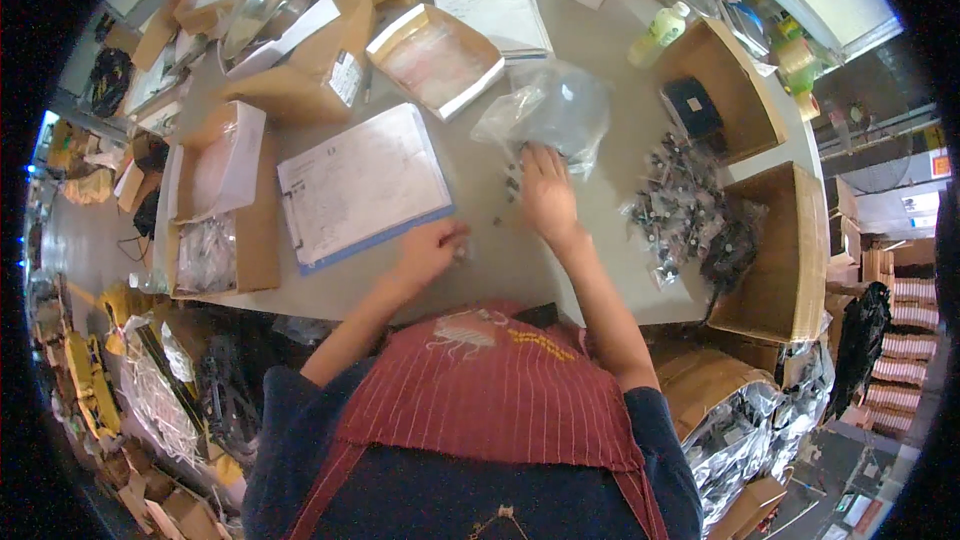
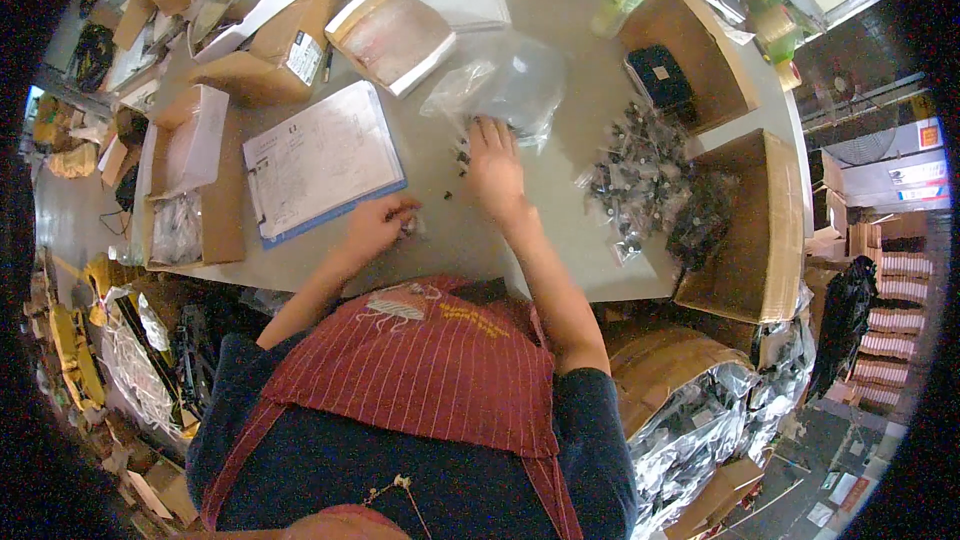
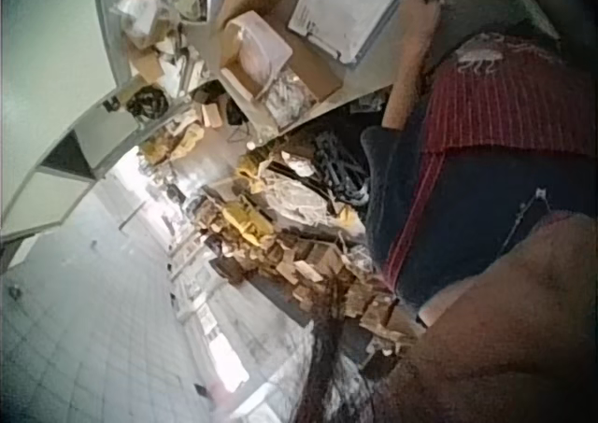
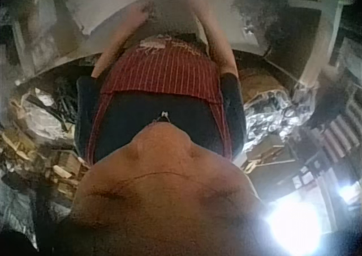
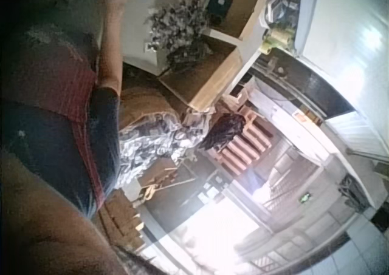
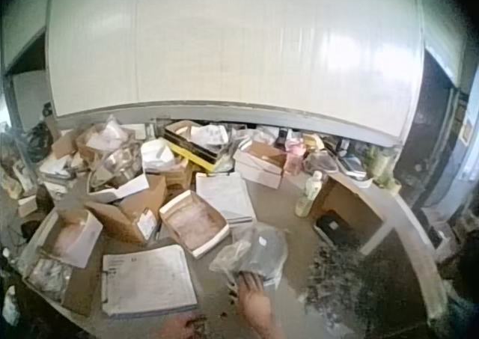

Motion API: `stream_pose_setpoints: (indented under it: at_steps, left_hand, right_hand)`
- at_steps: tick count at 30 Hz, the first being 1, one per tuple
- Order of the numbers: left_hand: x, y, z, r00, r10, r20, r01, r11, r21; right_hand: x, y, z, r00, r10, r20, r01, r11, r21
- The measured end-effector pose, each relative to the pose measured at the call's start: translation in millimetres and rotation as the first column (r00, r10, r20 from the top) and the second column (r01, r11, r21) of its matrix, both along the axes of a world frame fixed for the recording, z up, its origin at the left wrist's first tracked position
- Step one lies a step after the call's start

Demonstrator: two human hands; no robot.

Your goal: The person picks up small black plastic components from a table by hand and places them into a transparent plastic bag.

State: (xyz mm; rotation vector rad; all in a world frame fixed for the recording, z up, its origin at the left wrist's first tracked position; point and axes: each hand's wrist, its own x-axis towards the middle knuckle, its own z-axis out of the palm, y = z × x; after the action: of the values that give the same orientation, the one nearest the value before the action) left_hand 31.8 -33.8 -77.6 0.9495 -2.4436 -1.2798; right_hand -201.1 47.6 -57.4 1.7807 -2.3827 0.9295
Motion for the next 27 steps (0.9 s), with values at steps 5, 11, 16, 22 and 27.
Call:
stream_pose_setpoints:
  at_steps: [5, 11, 16, 22, 27]
  left_hand:
    - [-5, 10, 5, 0.999, 0.041, -0.005, -0.04, 0.995, 0.093]
    - [-9, 20, -6, 0.985, 0.132, -0.114, -0.106, 0.971, 0.215]
    - [-8, 21, -30, 0.971, 0.065, -0.23, -0.045, 0.995, 0.094]
    - [-8, 28, 8, 0.985, 0.049, -0.165, -0.039, 0.997, 0.067]
    - [-7, 26, 11, 0.99, 0.133, -0.048, -0.124, 0.98, 0.158]
  right_hand:
    - [-5, -18, -43, 0.959, -0.07, -0.274, 0.108, 0.986, 0.126]
    - [15, 26, -42, 0.982, 0.021, -0.186, -0.022, 1.0, -0.001]
    - [25, 52, -37, 0.989, 0.141, -0.034, -0.141, 0.99, -0.005]
    - [18, 90, -23, 0.96, 0.191, 0.207, -0.168, 0.978, -0.124]
    - [1, 92, -22, 0.934, -0.088, 0.345, 0.145, 0.979, -0.142]
